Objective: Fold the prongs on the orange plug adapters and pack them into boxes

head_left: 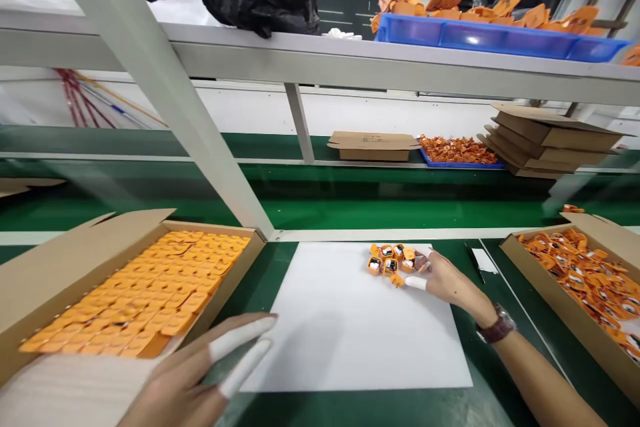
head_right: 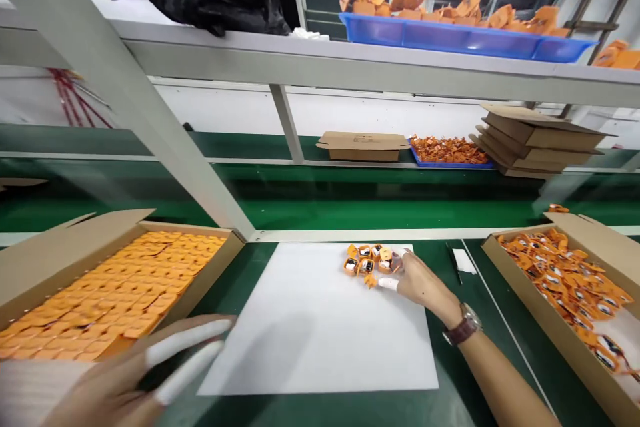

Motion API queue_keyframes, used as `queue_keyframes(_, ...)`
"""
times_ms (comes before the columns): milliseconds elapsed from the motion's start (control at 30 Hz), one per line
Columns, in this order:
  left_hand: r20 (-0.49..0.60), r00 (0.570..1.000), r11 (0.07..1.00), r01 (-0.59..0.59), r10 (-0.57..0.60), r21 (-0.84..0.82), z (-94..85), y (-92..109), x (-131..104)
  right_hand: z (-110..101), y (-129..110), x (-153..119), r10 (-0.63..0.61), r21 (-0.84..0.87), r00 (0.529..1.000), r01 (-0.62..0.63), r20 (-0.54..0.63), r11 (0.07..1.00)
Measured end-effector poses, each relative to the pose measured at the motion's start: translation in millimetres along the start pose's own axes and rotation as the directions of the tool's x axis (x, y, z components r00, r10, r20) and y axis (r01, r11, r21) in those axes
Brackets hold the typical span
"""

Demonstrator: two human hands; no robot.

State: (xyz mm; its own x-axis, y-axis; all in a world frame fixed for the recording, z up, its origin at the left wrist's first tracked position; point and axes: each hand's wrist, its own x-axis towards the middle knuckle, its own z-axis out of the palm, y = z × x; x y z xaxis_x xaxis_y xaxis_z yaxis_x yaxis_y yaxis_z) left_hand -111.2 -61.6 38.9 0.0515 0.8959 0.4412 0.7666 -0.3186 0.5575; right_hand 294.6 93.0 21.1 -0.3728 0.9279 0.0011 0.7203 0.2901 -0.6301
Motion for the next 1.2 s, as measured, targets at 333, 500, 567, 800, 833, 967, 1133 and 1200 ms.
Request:
queue_keyframes(333, 0.461, 0.880, 0.963, 0.014, 0.117, -0.270, 68.4, 63, 36, -17, -4, -40, -0.027, 0.052, 0.999, 0.029, -0.040, 0.998)
queue_keyframes(500, 0.555, 0.832, 0.784, 0.342, 0.004, -0.519, 99.5, 73, 46, -14, -43, -59, -0.284, 0.103, 0.957, 0.278, 0.048, 0.955)
queue_keyframes(567, 0.592, 0.806, 0.607, 0.464, 0.013, -0.646, 113.0, 77, 55, -5, -61, -56, -0.400, 0.136, 0.912, 0.386, 0.091, 0.912)
queue_keyframes(800, 0.566, 0.824, 0.421, 0.520, -0.019, -0.743, 128.7, 62, 67, 28, -78, -24, -0.570, 0.226, 0.815, 0.539, 0.100, 0.811)
queue_keyframes(833, 0.556, 0.830, 0.409, 0.524, -0.046, -0.747, 128.8, 58, 65, 32, -75, -21, -0.578, 0.263, 0.812, 0.542, 0.084, 0.798)
queue_keyframes(967, 0.488, 0.858, 0.410, 0.507, -0.158, -0.759, 133.2, 47, 56, 49, -65, -14, -0.617, 0.408, 0.782, 0.593, -0.088, 0.694)
queue_keyframes(1133, 0.391, 0.891, 0.495, 0.453, -0.230, -0.741, 144.2, 42, 46, 65, -56, -16, -0.638, 0.385, 0.752, 0.645, -0.165, 0.660)
queue_keyframes(1200, 0.380, 0.891, 0.500, 0.455, -0.250, -0.737, 146.5, 42, 45, 67, -53, -17, -0.656, 0.350, 0.737, 0.665, -0.163, 0.660)
